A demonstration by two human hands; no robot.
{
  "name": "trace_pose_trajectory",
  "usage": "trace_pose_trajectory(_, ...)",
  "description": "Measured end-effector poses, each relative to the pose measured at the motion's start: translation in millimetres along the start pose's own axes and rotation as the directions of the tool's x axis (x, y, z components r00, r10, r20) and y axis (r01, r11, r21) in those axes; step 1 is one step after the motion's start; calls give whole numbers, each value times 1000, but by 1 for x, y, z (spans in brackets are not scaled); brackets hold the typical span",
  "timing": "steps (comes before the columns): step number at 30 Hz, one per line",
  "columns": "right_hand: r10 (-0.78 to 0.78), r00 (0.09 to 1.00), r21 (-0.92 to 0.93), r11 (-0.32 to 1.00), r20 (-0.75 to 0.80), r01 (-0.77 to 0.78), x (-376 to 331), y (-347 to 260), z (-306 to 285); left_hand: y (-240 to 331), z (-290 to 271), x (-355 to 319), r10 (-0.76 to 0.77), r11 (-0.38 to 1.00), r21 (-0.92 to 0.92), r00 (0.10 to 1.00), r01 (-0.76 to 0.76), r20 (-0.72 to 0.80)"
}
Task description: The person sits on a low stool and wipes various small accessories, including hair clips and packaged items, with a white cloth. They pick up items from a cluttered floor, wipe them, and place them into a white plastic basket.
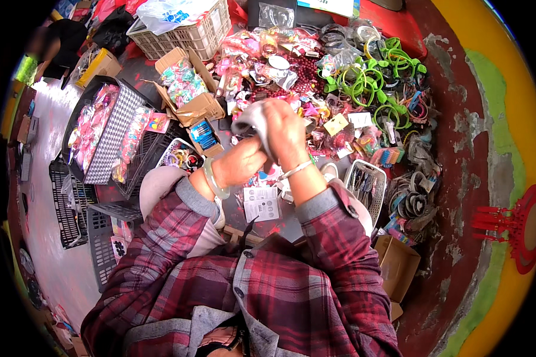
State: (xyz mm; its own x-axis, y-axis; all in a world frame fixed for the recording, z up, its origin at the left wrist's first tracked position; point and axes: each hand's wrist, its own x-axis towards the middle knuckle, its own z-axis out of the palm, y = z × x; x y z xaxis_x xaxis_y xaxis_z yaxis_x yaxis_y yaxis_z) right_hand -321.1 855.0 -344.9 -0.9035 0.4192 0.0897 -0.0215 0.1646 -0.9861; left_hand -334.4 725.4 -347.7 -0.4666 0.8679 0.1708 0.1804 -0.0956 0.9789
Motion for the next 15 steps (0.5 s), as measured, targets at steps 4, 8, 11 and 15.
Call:
trace_pose_trajectory(4,436,900,674,664,4,-325,22,2,-28,13,-3,-5,81,924,-365,990,-118,-117)
trace_pose_trajectory(8,136,913,431,901,-384,47,17,-9,-58,14,-32,-12,-305,487,-872,928,-41,-214)
trace_pose_trajectory(11,-308,931,61,944,-197,325,-25,-32,-27,20,-36,-1,-336,309,-925,884,-224,-326)
trace_pose_trajectory(15,-440,831,-427,715,340,553,-60,-20,26,5,-26,0,-206,138,-942,921,-307,-330)
